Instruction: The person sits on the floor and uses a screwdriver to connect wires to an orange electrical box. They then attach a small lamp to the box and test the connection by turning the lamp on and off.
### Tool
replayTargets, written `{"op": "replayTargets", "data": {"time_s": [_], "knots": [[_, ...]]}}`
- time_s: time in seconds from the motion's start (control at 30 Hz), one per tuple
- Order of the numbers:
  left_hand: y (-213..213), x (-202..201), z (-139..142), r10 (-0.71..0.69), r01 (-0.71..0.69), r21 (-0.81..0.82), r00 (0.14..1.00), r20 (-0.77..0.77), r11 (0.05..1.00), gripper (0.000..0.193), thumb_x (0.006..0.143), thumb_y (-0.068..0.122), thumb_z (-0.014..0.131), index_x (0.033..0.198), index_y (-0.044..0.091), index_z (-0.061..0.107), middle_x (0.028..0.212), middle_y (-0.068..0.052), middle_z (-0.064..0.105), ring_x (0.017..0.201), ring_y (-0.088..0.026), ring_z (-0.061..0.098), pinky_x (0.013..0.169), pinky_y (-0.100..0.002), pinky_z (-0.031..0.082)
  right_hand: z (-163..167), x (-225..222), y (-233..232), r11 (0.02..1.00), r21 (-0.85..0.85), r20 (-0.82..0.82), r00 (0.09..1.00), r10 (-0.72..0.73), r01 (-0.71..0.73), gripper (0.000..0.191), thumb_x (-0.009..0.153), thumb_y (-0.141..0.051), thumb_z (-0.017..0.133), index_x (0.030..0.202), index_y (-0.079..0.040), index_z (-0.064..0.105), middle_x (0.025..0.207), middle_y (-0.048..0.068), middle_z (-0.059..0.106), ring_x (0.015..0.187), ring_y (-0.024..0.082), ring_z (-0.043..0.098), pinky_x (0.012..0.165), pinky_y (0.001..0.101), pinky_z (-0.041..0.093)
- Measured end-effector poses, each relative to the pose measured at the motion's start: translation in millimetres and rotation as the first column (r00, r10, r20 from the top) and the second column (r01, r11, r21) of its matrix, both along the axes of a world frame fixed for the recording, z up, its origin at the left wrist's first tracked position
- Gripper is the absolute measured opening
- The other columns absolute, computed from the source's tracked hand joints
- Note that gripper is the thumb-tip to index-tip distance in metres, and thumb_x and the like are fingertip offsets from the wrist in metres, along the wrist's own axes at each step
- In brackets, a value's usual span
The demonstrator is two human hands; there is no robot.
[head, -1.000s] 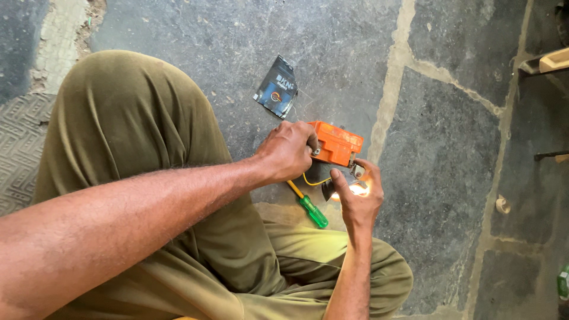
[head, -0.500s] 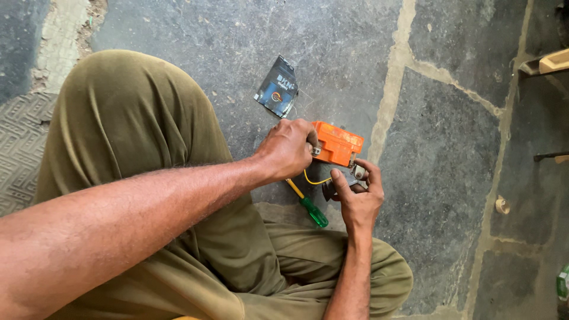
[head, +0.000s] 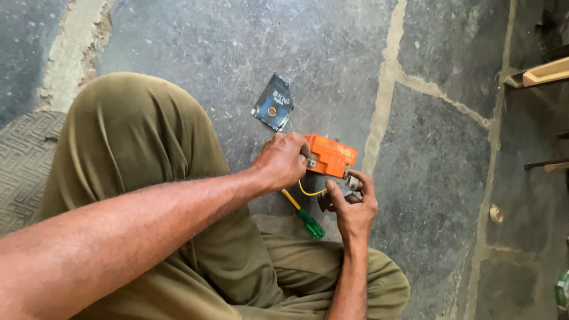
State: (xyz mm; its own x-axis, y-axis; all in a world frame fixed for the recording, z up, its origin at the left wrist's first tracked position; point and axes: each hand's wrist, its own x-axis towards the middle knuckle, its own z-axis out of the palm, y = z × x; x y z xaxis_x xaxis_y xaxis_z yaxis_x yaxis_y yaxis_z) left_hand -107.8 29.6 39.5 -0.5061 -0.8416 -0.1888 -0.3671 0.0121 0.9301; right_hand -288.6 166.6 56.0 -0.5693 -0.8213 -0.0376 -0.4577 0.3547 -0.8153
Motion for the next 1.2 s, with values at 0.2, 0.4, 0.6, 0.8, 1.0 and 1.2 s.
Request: {"op": "replayTargets", "data": {"time_s": [0.2,0.4,0.6,0.8,1.0,1.2], "knots": [[3,3,-1,-0.006,0.008,0.045,0.999,-0.037,0.999,0.021,0.081,0.01,0.063,0.093,0.005,0.079,0.096,-0.024,0.075,0.098,-0.039,0.073,0.094,-0.045,0.056,5,7,3,0.989,0.13,-0.054,0.996,-0.07,0.077,0.057,0.078,-0.029,0.088,0.126,-0.009,0.063,0.081,0.013,0.067,0.062,0.014,0.065,0.053,0.0275,0.05],[3,2,1,0.001,-0.001,0.025,1.0,-0.011,1.0,0.02,0.081,0.009,0.063,0.092,0.004,0.079,0.096,-0.024,0.074,0.098,-0.039,0.073,0.094,-0.045,0.056,12,14,0,0.998,0.064,-0.218,0.976,0.002,0.012,0.06,0.077,-0.041,0.088,0.121,-0.008,0.066,0.095,0.004,0.069,0.082,0.014,0.065,0.07,0.0301,0.054],[3,2,-1,-0.006,0.005,0.032,1.0,0.01,0.999,0.02,0.081,0.01,0.065,0.094,0.005,0.079,0.095,-0.024,0.074,0.097,-0.039,0.073,0.093,-0.045,0.056,11,12,1,0.998,0.063,-0.279,0.96,0.019,-0.001,0.059,0.078,-0.041,0.088,0.122,-0.009,0.067,0.099,0.006,0.069,0.087,0.016,0.064,0.073,0.0315,0.055],[2,1,-2,-0.013,0.013,0.035,1.0,0.015,0.999,0.019,0.081,0.01,0.065,0.093,0.006,0.08,0.095,-0.023,0.075,0.097,-0.039,0.073,0.093,-0.045,0.056,8,10,1,0.999,0.053,-0.279,0.96,0.026,-0.011,0.058,0.078,-0.041,0.088,0.122,-0.009,0.067,0.099,0.006,0.069,0.089,0.016,0.065,0.075,0.032,0.055],[2,3,1,-0.016,0.016,0.042,1.0,0.017,0.999,0.019,0.082,0.011,0.065,0.094,0.006,0.079,0.097,-0.023,0.074,0.098,-0.038,0.073,0.093,-0.045,0.056,9,11,2,0.999,0.034,-0.274,0.96,0.05,-0.042,0.055,0.081,-0.036,0.089,0.123,-0.008,0.067,0.099,0.007,0.07,0.085,0.015,0.067,0.071,0.0302,0.056],[1,4,5,-0.026,0.026,0.042,1.0,0.009,0.999,0.02,0.083,0.01,0.063,0.095,0.004,0.078,0.097,-0.023,0.074,0.098,-0.038,0.073,0.093,-0.044,0.056,12,15,-1,0.999,0.05,-0.048,0.999,0.006,-0.003,0.052,0.082,-0.024,0.087,0.124,-0.006,0.061,0.078,0.005,0.07,0.06,0.01,0.07,0.05,0.0246,0.055]]}}
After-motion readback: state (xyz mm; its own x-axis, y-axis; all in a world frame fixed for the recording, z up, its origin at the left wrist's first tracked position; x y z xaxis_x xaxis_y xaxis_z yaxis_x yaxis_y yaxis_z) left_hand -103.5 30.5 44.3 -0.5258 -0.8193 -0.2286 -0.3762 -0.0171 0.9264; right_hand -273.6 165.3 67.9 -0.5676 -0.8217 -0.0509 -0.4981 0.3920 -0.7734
